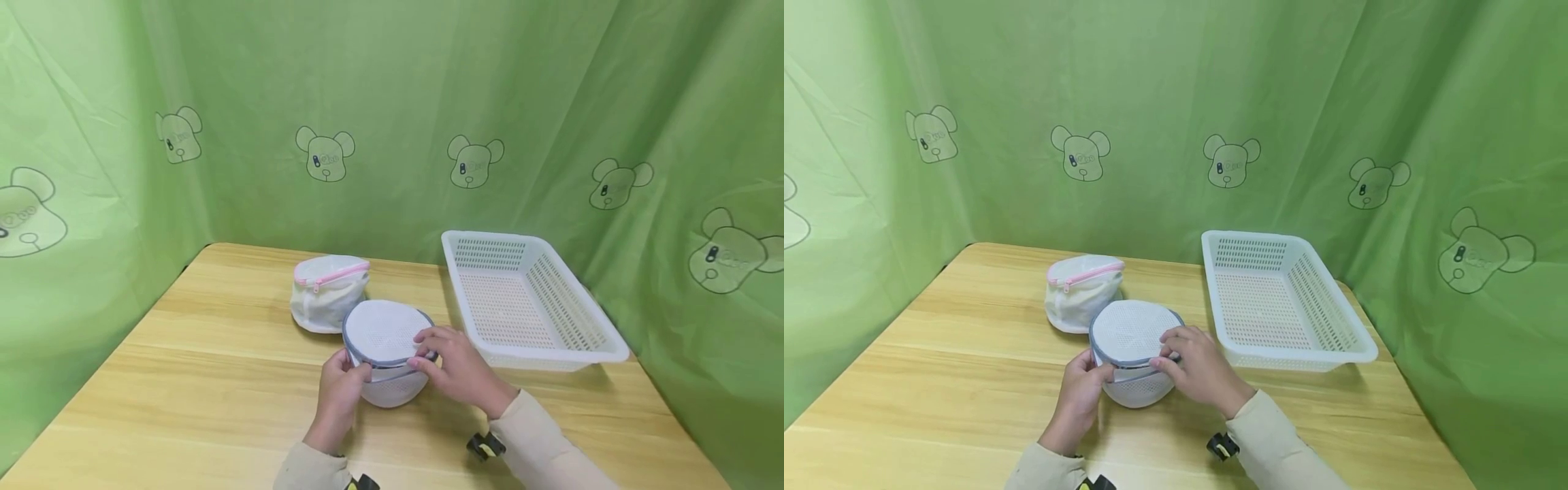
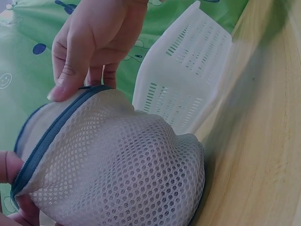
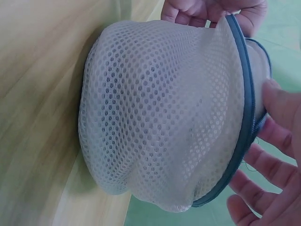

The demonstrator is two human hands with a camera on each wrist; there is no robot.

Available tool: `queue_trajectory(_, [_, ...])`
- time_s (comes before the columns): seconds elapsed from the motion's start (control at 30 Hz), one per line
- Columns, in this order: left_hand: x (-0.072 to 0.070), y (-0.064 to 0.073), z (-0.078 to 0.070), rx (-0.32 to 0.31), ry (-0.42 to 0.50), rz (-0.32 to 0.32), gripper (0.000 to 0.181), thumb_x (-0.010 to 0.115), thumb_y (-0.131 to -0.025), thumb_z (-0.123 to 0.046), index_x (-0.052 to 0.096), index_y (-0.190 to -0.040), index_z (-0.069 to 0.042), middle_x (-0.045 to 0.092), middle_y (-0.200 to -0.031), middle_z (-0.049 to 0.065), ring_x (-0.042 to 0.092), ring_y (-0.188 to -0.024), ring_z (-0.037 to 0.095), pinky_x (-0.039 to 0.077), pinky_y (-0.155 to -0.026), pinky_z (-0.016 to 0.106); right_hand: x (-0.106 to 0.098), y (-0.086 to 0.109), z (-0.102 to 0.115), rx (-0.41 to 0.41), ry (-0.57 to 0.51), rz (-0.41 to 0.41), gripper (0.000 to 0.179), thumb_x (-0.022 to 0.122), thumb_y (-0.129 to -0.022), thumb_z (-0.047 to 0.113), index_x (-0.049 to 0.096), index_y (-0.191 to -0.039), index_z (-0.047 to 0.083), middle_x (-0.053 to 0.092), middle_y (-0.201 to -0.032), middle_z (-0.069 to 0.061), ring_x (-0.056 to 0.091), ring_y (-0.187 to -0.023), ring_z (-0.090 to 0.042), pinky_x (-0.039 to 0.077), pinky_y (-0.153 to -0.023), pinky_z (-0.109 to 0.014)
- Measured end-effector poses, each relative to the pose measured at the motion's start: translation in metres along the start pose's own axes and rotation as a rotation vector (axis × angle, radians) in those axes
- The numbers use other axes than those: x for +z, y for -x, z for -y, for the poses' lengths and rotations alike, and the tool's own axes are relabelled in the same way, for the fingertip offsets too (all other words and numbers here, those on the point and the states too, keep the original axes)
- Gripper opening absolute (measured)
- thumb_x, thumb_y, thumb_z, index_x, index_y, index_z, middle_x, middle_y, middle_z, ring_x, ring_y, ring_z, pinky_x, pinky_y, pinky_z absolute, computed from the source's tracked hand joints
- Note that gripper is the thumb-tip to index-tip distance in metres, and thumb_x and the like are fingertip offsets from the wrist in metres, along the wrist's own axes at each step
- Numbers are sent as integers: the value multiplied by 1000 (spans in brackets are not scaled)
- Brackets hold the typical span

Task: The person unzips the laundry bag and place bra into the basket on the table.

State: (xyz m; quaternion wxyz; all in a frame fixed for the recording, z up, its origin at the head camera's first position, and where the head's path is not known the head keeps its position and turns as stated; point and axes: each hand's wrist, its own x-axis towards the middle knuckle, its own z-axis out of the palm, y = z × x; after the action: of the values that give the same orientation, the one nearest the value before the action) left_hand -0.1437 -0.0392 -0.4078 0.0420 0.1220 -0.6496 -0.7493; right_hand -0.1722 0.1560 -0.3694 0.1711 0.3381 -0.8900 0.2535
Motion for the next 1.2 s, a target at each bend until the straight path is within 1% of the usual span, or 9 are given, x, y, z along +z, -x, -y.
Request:
queue_trajectory(0.13, [0,0,0,12,14,6,37,54,-67,8,60,-103,12,63,-110,21,57,-106,32,46,-95,46,-1,-2,-3,-32,0,-74,14,77,-82,16,64,-77,13,67,-101,-7,62,-98,-26,50,-89,-47])
queue_trajectory(0.23, [0,1,-1,12,15,3,36,54,-68,7,60,-103,12,63,-109,21,57,-104,30,46,-95,46,-2,-4,-5,-51,5,-115,14,77,-82,15,64,-78,11,67,-100,-8,62,-98,-27,51,-88,-45])
queue_trajectory(0.37, [0,0,-1,-1,3,1,30,54,-68,6,59,-97,10,62,-102,18,55,-94,24,48,-85,39,-5,-7,-7,-52,14,-122,12,76,-83,16,66,-81,8,66,-99,-9,63,-97,-27,52,-86,-45])
queue_trajectory(0.5, [-1,-2,0,-9,-1,6,24,54,-67,7,57,-91,7,58,-93,13,52,-87,21,46,-74,31,-8,-10,-8,-52,9,-122,11,75,-84,14,66,-84,7,66,-97,-9,63,-95,-26,53,-84,-44])
queue_trajectory(0.63, [-2,-2,0,-4,15,10,19,53,-67,8,52,-84,1,51,-85,6,49,-80,19,44,-67,28,-11,-14,-11,-43,25,-152,10,74,-84,13,65,-84,7,65,-93,-6,63,-89,-24,54,-79,-42])
queue_trajectory(0.77, [-2,-2,1,1,29,7,19,53,-66,9,51,-82,-1,51,-83,5,48,-78,18,43,-66,28,-12,-18,-15,4,56,-197,8,73,-84,13,68,-83,7,62,-80,0,58,-74,-16,51,-65,-34])
queue_trajectory(0.93, [-2,-2,0,1,39,16,20,52,-67,8,53,-85,1,57,-89,9,52,-81,17,45,-68,27,-14,-22,-21,64,27,-218,7,71,-87,12,69,-83,6,50,-59,9,43,-52,-4,39,-47,-24])
queue_trajectory(1.03, [-1,-2,1,5,43,19,23,52,-67,8,55,-90,5,59,-93,12,53,-82,17,46,-69,27,-15,-26,-24,87,10,-236,8,70,-88,11,68,-84,4,46,-56,10,39,-48,-3,36,-44,-23])
queue_trajectory(1.2, [-2,-2,2,12,32,14,25,52,-65,8,55,-90,5,57,-87,9,51,-79,17,45,-66,27,-18,-31,-27,147,-14,-275,9,69,-88,10,67,-85,2,55,-58,5,46,-49,-7,41,-45,-25])
